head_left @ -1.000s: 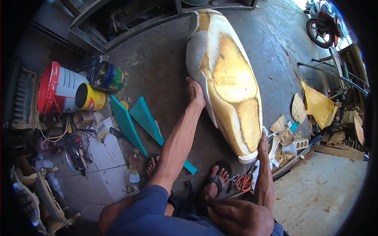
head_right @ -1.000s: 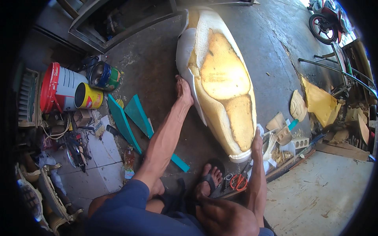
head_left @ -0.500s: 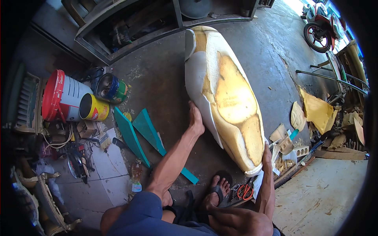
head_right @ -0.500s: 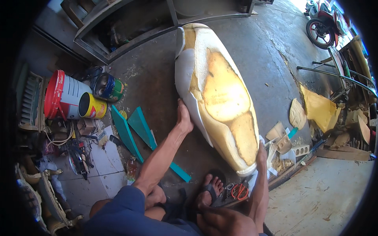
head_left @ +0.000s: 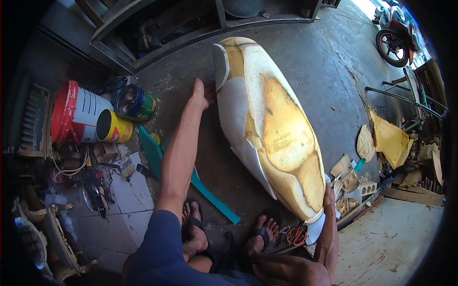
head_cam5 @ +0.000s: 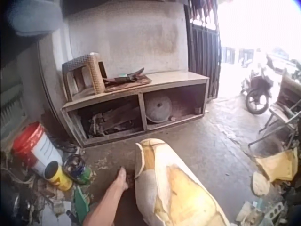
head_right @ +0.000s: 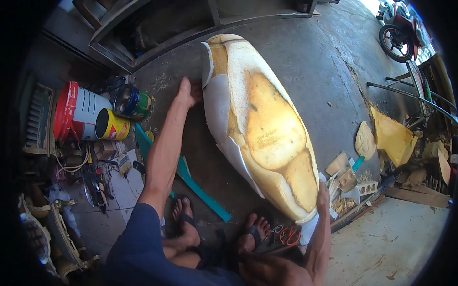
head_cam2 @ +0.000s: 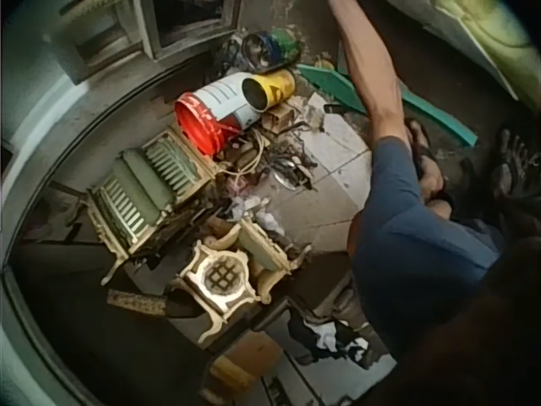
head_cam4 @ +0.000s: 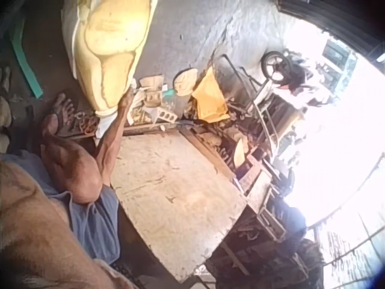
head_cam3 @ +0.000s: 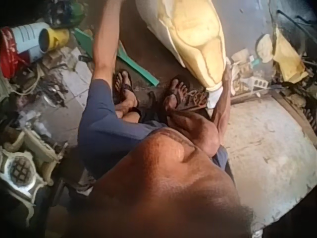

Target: The person applies adhesive from a bottle to pieces of foam and the surface of a motorcycle seat foam base, then presses and fits the foam pieces onto the base using their hands and cuts the foam with shears.

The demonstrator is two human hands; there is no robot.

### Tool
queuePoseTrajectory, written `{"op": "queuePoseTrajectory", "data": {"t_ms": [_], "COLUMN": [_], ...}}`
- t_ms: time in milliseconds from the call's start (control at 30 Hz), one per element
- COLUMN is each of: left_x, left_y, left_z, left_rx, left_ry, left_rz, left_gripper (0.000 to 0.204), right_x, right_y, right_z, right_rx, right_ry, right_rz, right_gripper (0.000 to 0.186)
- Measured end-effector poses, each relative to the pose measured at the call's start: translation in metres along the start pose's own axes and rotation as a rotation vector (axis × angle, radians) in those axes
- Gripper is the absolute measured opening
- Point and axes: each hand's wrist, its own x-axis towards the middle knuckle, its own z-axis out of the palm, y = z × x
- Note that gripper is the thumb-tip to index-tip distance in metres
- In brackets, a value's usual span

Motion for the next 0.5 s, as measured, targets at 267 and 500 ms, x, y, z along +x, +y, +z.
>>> {"op": "queuePoseTrajectory", "data": {"t_ms": [267, 500], "left_x": [0.002, 0.003], "left_y": [0.019, 0.016], "left_z": [0.065, 0.057], "left_rx": [0.509, 0.665], "left_ry": [0.470, 0.523], "left_rz": [0.181, 0.258], "left_gripper": [0.093, 0.091], "right_x": [0.002, 0.003], "right_y": [0.007, 0.001], "right_z": [-0.001, 0.005], "right_rx": [-0.057, 0.022], "right_ry": [0.054, 0.067], "right_rz": [0.051, 0.054], "right_gripper": [0.055, 0.055]}}
